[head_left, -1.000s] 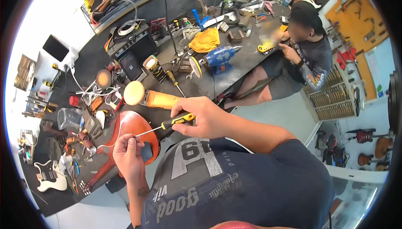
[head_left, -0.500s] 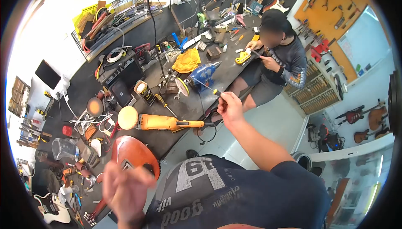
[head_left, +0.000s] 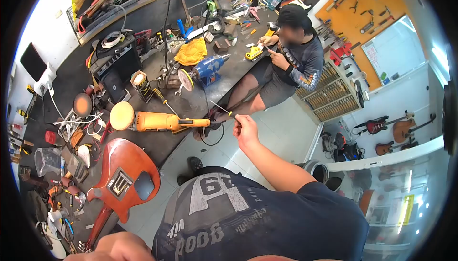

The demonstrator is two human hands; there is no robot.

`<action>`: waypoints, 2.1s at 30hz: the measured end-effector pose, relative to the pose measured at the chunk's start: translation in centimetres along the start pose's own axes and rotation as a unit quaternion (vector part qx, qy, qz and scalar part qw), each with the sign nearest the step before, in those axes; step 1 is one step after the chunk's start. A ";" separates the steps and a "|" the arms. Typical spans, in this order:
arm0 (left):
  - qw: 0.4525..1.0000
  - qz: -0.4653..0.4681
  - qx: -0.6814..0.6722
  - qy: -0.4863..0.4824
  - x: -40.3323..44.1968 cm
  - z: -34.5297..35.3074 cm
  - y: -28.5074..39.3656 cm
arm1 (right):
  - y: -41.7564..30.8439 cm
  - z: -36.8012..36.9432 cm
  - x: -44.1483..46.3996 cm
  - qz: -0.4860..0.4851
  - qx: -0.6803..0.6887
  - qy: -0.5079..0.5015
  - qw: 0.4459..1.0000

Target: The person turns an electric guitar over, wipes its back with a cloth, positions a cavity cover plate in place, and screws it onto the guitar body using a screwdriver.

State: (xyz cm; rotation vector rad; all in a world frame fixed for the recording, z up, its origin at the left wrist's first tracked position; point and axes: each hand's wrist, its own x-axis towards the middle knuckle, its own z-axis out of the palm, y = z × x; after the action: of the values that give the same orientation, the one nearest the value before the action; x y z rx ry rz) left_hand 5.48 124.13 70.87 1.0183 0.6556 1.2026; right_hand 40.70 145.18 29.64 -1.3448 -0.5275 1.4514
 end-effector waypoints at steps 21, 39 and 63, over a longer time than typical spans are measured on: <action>0.814 0.057 -0.182 0.548 3.2 -5.4 -37.3 | 5.1 0.7 23.9 0.044 -0.485 -0.273 0.830; 0.829 -0.035 -0.135 0.542 9.3 -4.8 -39.7 | 4.2 -4.0 32.8 -0.106 -0.360 -0.189 0.907; 0.818 -0.108 -0.129 0.550 31.0 3.8 -38.6 | -24.4 8.1 79.3 -0.193 -0.736 0.109 0.639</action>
State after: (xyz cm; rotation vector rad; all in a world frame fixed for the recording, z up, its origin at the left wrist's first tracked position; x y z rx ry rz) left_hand 33.98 151.56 40.82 -0.0981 1.4030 1.5704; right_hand 56.13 226.06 16.90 -2.3144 -1.9312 0.1929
